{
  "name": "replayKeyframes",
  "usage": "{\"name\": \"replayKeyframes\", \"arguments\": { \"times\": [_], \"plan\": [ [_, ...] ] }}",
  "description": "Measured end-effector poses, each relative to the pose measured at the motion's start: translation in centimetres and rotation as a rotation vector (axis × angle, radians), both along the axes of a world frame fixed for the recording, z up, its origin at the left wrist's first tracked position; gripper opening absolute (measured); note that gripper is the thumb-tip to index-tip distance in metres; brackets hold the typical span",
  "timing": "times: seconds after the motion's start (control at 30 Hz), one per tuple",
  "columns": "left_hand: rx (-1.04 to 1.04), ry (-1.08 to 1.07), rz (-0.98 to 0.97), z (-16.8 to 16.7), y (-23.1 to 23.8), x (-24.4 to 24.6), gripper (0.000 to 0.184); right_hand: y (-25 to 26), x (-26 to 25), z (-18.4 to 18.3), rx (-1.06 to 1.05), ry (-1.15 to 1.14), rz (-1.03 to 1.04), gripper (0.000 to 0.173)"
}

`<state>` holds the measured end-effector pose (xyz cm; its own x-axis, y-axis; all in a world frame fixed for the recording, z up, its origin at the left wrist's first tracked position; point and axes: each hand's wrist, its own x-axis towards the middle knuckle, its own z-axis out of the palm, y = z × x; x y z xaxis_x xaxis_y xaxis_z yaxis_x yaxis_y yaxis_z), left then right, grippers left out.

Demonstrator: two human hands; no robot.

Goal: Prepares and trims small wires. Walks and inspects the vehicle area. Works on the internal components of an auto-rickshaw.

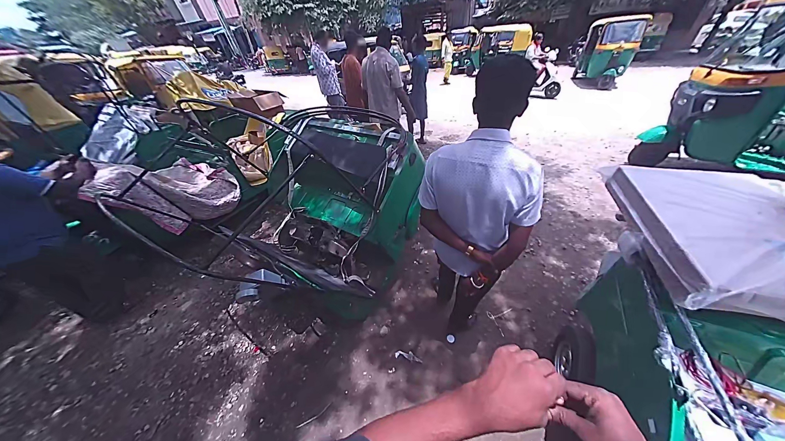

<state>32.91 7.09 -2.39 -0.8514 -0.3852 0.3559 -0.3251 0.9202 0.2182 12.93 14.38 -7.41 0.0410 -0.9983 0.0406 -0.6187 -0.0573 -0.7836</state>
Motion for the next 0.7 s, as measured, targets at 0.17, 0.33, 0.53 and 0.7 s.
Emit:
{"name": "replayKeyframes", "arguments": {
  "times": [0.17,0.33,0.53,0.7],
  "plan": [
    [-0.005,0.012,-0.013,0.4,-0.3,0.1,0.013,0.5,-0.2,0.9,0.129,-0.278,0.139,0.009],
    [0.008,0.009,-0.034,1.2,-0.4,0.1,0.013,0.0,-0.8,2.9,0.204,-0.169,0.243,0.015],
    [0.07,0.006,-0.055,1.7,-0.5,0.1,0.015,-1.0,-1.4,4.2,0.268,-0.193,0.286,0.017],
    [0.088,0.031,-0.061,1.7,-0.6,0.4,0.014,-1.2,-2.0,2.3,-0.072,-0.026,0.256,0.016]
  ]
}}
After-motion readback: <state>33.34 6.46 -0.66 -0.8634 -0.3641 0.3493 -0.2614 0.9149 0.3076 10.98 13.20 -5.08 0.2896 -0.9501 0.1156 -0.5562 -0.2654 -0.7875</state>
